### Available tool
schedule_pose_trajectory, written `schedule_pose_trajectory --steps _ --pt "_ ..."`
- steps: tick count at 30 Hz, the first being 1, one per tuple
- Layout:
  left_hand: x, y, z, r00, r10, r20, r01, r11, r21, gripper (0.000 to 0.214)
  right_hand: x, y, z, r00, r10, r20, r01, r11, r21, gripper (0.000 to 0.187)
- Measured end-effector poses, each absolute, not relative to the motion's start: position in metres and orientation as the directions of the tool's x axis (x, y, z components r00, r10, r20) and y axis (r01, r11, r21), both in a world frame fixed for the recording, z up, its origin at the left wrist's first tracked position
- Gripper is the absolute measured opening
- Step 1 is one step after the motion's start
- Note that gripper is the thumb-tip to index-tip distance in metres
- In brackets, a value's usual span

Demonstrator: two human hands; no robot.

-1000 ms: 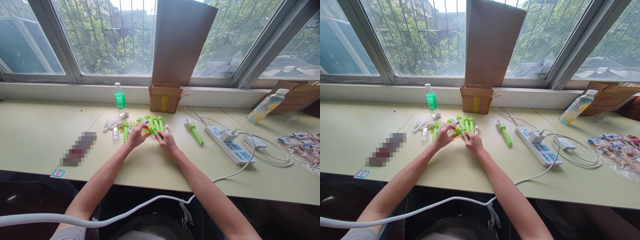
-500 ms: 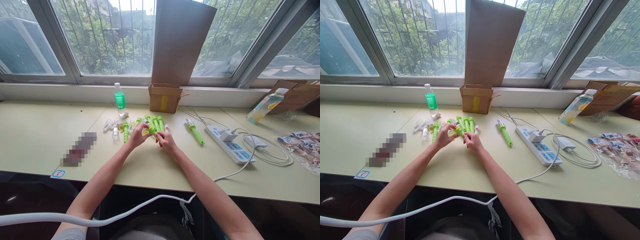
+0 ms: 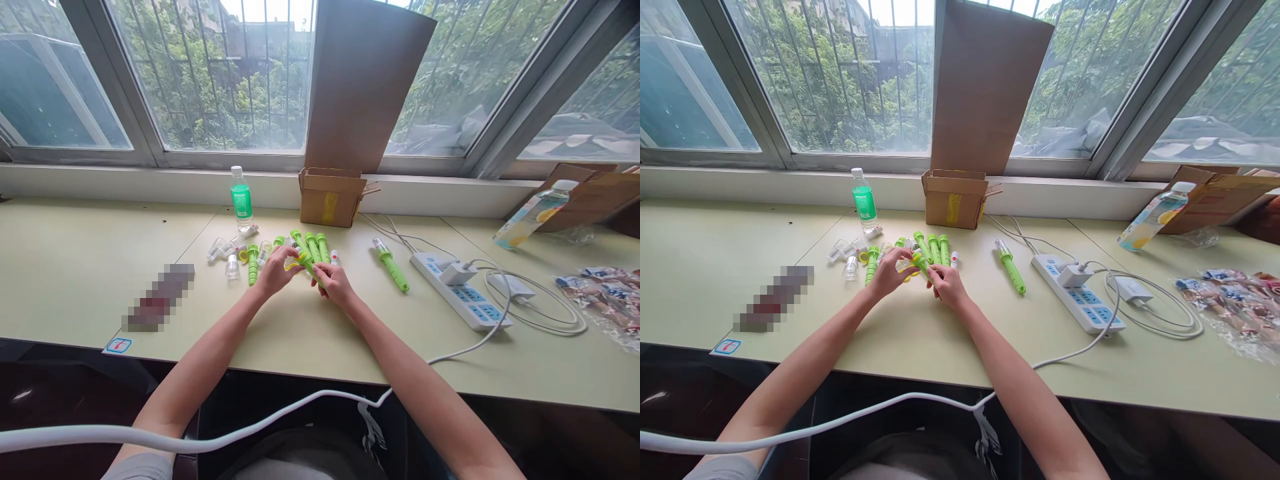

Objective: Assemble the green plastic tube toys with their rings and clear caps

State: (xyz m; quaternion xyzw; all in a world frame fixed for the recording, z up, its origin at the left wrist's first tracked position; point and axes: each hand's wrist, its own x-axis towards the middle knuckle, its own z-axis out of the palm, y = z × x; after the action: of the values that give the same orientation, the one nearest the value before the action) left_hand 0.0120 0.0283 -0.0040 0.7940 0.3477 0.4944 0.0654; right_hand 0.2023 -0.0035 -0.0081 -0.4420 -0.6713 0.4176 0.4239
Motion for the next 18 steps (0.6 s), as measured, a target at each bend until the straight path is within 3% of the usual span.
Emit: schedule_pose_trajectory --steps 18 --pt "0.0105 0.0277 -0.0052 0.298 0.616 0.729 0.489 -0.755 0.438 0.021 0.2027 -0.0042 -0.0117 -0.236 0.937 0.259 0.325 0.327 -0.887 0.034"
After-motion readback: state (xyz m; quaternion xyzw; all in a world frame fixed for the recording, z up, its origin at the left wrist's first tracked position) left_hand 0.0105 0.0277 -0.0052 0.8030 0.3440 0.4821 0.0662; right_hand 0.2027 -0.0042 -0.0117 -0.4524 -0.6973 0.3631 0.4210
